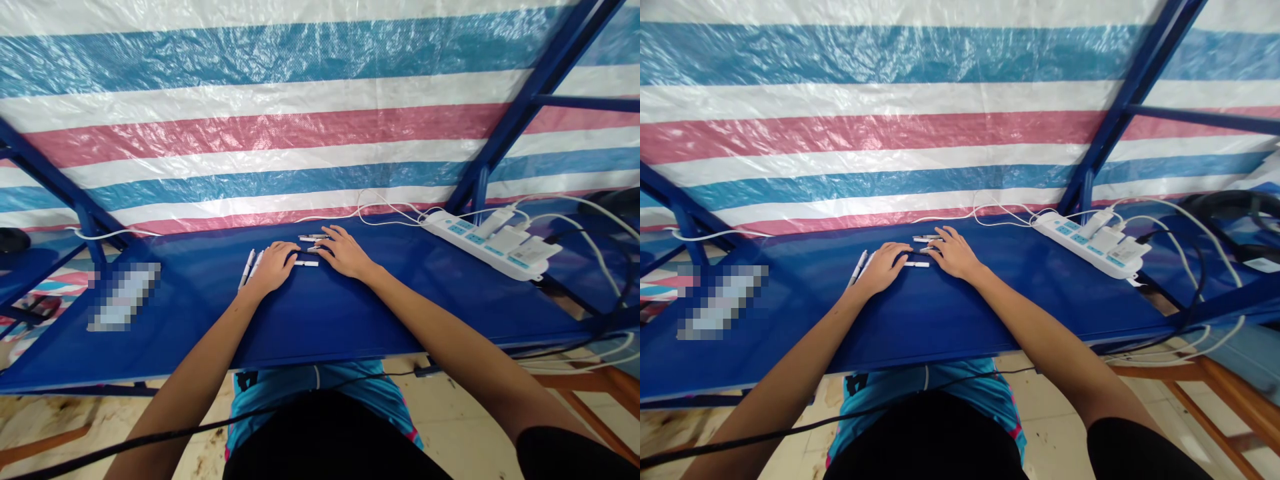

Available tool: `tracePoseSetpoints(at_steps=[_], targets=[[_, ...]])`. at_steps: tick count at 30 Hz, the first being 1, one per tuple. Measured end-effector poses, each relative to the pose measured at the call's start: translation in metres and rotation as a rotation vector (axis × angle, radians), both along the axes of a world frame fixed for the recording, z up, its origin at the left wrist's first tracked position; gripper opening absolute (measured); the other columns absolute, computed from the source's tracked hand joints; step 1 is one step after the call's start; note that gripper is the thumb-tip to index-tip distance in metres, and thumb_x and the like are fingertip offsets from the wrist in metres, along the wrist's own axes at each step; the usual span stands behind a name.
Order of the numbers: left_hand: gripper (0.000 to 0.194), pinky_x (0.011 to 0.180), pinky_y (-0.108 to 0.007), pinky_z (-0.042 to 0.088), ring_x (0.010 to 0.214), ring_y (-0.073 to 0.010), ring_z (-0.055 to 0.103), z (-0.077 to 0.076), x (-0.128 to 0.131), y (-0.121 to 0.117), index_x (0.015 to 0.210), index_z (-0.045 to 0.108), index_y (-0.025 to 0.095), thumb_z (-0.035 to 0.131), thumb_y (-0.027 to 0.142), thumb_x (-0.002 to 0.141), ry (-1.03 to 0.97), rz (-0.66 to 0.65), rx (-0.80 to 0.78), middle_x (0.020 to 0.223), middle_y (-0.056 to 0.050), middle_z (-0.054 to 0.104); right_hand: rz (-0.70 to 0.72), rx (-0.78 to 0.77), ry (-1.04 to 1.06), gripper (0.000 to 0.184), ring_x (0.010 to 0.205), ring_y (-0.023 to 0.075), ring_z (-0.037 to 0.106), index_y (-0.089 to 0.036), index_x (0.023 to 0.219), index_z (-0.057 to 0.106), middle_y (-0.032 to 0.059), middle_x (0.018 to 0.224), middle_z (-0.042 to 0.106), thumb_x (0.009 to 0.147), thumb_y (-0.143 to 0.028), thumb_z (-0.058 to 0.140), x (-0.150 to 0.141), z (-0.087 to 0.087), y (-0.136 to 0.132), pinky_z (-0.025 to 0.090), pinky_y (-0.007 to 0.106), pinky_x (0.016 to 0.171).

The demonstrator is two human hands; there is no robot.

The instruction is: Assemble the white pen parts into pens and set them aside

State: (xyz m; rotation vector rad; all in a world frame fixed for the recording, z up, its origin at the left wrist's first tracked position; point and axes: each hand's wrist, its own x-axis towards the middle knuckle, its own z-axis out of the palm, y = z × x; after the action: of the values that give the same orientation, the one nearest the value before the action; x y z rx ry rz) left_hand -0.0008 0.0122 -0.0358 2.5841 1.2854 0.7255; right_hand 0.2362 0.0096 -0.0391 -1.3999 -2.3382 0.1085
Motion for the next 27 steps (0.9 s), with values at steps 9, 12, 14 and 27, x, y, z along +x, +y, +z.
tracePoseSetpoints(at_steps=[9,12,14,27], targets=[[0.031,0.112,-0.052,0.049,0.123,-0.0288,0.064,0.0022,0.0008,-0.0022,0.115,0.07,0.022,0.043,0.027,0.101,0.012,0.014,-0.02,0.125,-0.009,0.075,-0.06,0.013,0.013,0.034,0.134,0.0305,0.055,-0.02,0.127,0.074,0.0134,0.142,0.066,0.101,-0.024,0.052,0.006,0.0067,0.001,0.044,0.052,0.117],[0.031,0.112,-0.052,0.05,0.123,-0.0288,0.064,0.0012,0.0009,-0.0015,0.114,0.07,0.021,0.043,0.027,0.101,0.008,0.02,-0.021,0.125,-0.009,0.075,-0.079,0.005,0.037,0.034,0.122,0.0286,0.062,-0.02,0.125,0.074,0.0127,0.127,0.073,0.1,-0.019,0.052,0.0071,0.0093,0.0003,0.049,0.048,0.111],[0.031,0.113,-0.052,0.049,0.123,-0.0287,0.064,0.0004,0.0008,-0.0007,0.114,0.071,0.021,0.043,0.027,0.101,0.004,0.023,-0.021,0.125,-0.009,0.075,-0.057,0.008,0.055,0.034,0.118,0.0282,0.063,-0.021,0.124,0.075,0.0118,0.123,0.074,0.1,-0.018,0.051,0.0077,0.0097,0.0004,0.051,0.048,0.109],[0.036,0.115,-0.051,0.049,0.124,-0.0275,0.065,-0.003,-0.0012,0.0028,0.116,0.075,0.023,0.044,0.031,0.102,-0.012,0.017,-0.012,0.126,-0.008,0.076,0.147,-0.043,0.101,0.041,0.116,0.0266,0.067,-0.025,0.121,0.078,0.0077,0.124,0.078,0.099,-0.014,0.046,0.0053,0.0075,0.0029,0.05,0.051,0.109]])
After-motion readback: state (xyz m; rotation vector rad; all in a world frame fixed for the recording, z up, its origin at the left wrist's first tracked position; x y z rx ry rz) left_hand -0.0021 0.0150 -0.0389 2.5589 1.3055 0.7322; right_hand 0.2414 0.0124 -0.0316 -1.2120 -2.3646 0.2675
